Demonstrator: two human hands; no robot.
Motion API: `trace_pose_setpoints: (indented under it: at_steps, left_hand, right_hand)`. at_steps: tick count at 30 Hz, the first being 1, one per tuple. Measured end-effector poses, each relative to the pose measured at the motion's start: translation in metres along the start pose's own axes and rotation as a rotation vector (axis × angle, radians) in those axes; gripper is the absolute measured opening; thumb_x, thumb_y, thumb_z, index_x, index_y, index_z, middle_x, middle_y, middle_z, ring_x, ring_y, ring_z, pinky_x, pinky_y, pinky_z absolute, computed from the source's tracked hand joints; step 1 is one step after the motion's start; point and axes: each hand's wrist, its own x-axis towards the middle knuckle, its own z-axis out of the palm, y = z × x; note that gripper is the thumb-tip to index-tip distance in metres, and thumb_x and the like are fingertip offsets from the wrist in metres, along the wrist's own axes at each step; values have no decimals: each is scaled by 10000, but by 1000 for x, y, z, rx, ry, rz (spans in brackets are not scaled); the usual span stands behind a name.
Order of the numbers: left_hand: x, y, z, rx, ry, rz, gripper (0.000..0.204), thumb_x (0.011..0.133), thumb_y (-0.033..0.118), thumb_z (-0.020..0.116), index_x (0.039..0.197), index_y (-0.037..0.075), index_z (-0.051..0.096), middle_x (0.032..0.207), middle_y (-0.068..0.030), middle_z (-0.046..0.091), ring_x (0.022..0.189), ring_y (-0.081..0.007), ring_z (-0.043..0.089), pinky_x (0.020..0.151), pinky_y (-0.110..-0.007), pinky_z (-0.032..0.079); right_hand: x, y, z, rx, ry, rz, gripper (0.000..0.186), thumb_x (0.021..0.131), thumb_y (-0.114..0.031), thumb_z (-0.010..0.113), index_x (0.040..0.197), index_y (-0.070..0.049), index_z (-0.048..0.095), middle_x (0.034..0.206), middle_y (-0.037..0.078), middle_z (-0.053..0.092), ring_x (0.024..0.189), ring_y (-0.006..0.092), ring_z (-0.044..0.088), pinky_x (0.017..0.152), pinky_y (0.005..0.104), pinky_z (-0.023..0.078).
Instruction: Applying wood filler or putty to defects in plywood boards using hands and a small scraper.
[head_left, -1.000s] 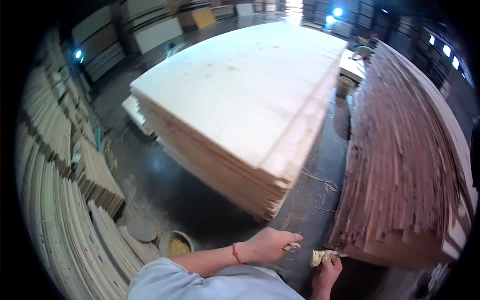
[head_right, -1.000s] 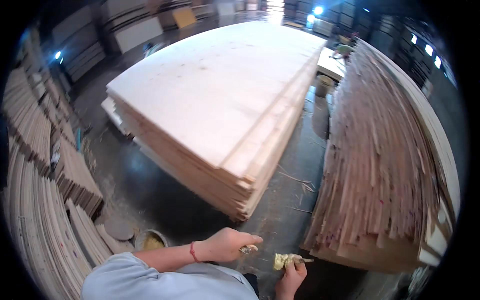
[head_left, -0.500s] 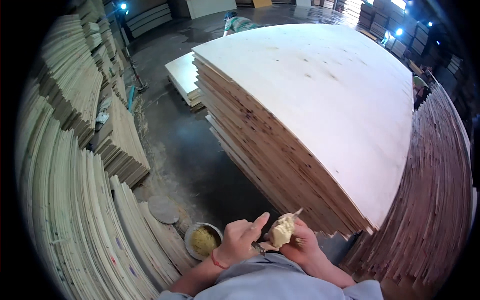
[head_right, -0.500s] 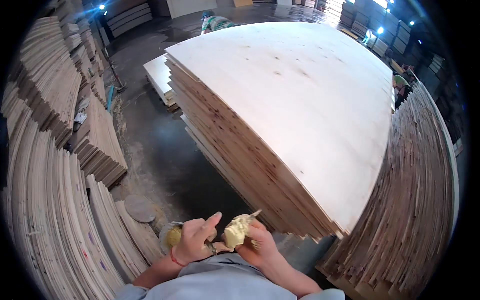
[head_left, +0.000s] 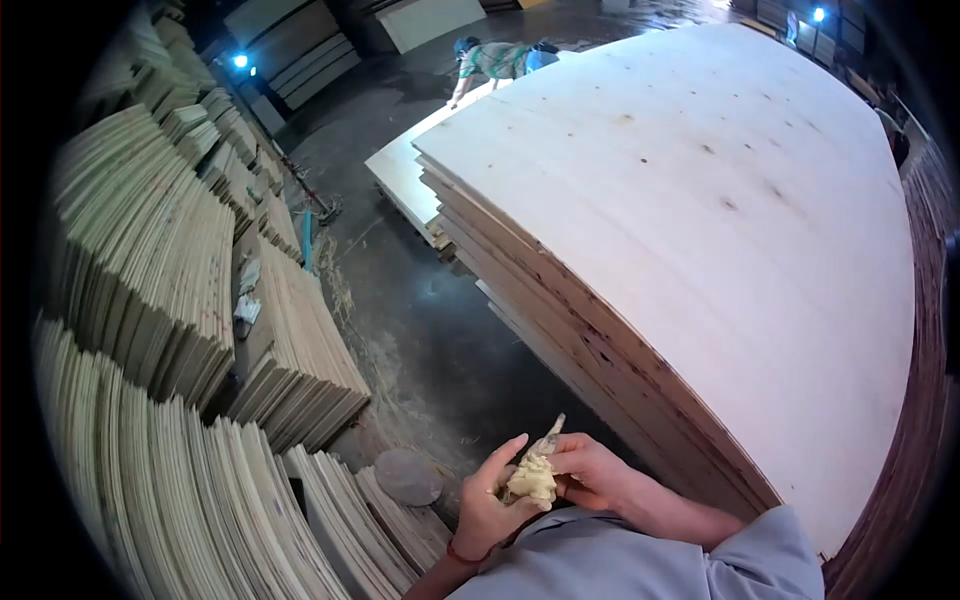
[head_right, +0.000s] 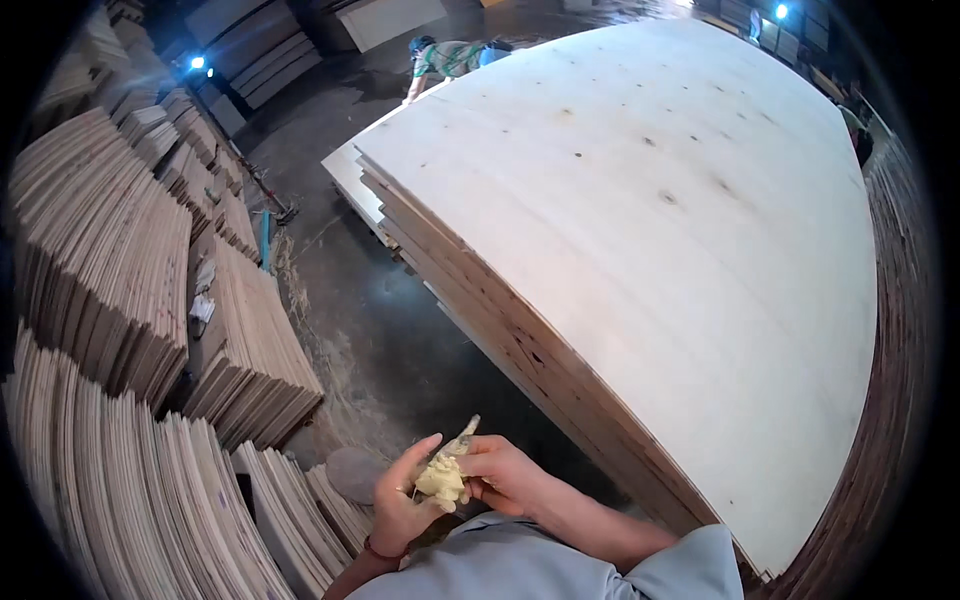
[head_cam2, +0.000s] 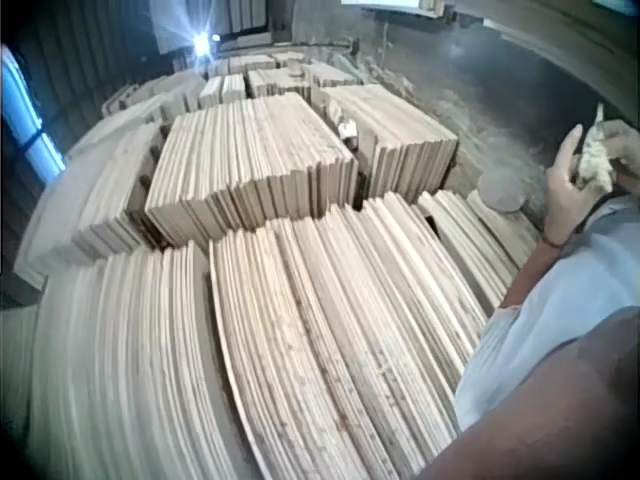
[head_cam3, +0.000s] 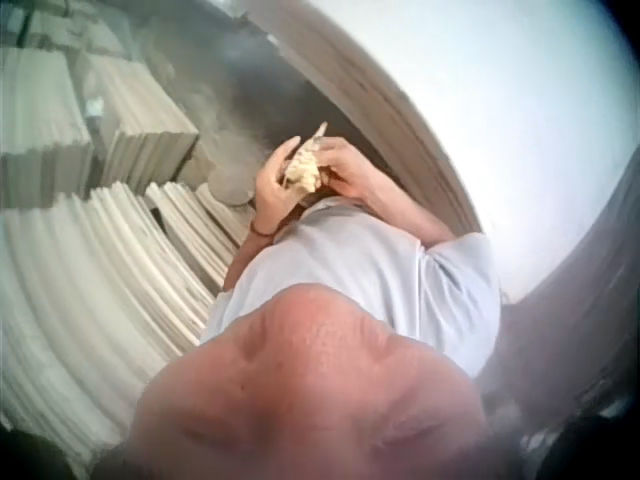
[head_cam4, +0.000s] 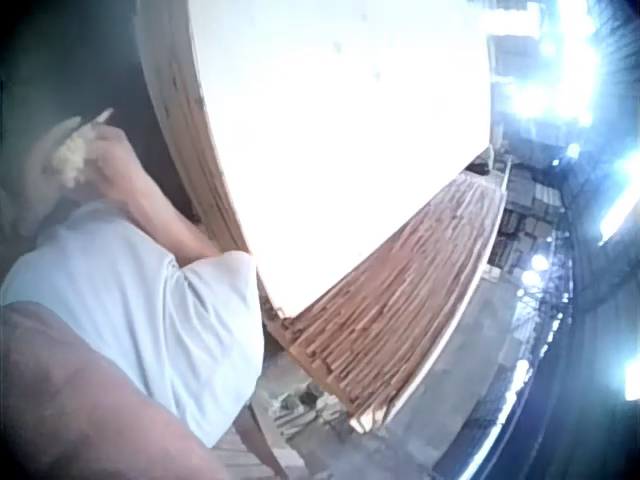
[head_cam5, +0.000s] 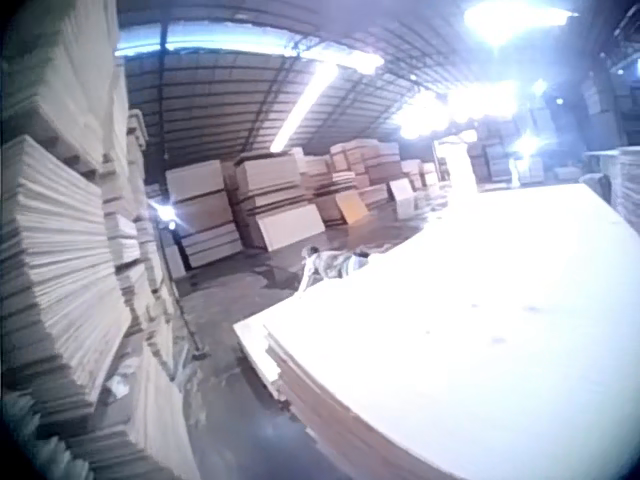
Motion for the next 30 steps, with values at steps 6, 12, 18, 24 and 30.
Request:
trace_pose_setpoints:
  at_steps: [6, 12, 18, 24, 30]
  left_hand:
    - [95, 2, -37, 13, -94, -34, 790, 806, 200, 860, 1451, -35, 469, 1112, -99, 705, 976, -108, 651, 866, -278, 534]
    - [187, 15, -89, -91, -412, -20, 740, 885, 87, 768, 1508, -28, 386, 1193, -106, 681, 1070, -124, 627, 959, -287, 496]
    - [285, -27, -154, -212, -464, -47, 364, 934, 96, 723, 1266, -9, 615, 992, -50, 699, 882, -85, 624, 801, -248, 508]
    - [359, -78, -258, 54, -195, -164, 230, 997, 226, 657, 908, 14, 660, 754, 12, 594, 694, -62, 531, 642, -239, 450]
    - [415, -89, -315, -68, -127, -127, 242, 1069, 217, 504, 1018, 9, 616, 819, -16, 614, 714, -70, 533, 672, -239, 458]
  right_hand:
    - [62, -60, 13, 45, -54, 22, 155, 941, -64, 626, 1029, 60, 655, 927, 119, 709, 713, 173, 691, 631, 302, 578]
    - [106, -109, 38, 100, 35, -77, 182, 934, -50, 630, 1063, 76, 655, 1009, 142, 711, 858, 216, 712, 745, 347, 586]
    - [165, -162, 58, 42, 125, -337, 179, 863, -15, 676, 1015, 80, 681, 1015, 159, 713, 917, 256, 715, 819, 382, 586]
    - [217, -287, 101, -996, 718, -700, 126, 847, 29, 671, 960, 64, 716, 902, 99, 736, 853, 169, 700, 769, 337, 572]
    - [298, -431, 100, -1426, 1058, -631, 198, 846, -75, 663, 955, 76, 728, 813, 85, 722, 749, 135, 658, 693, 310, 535]
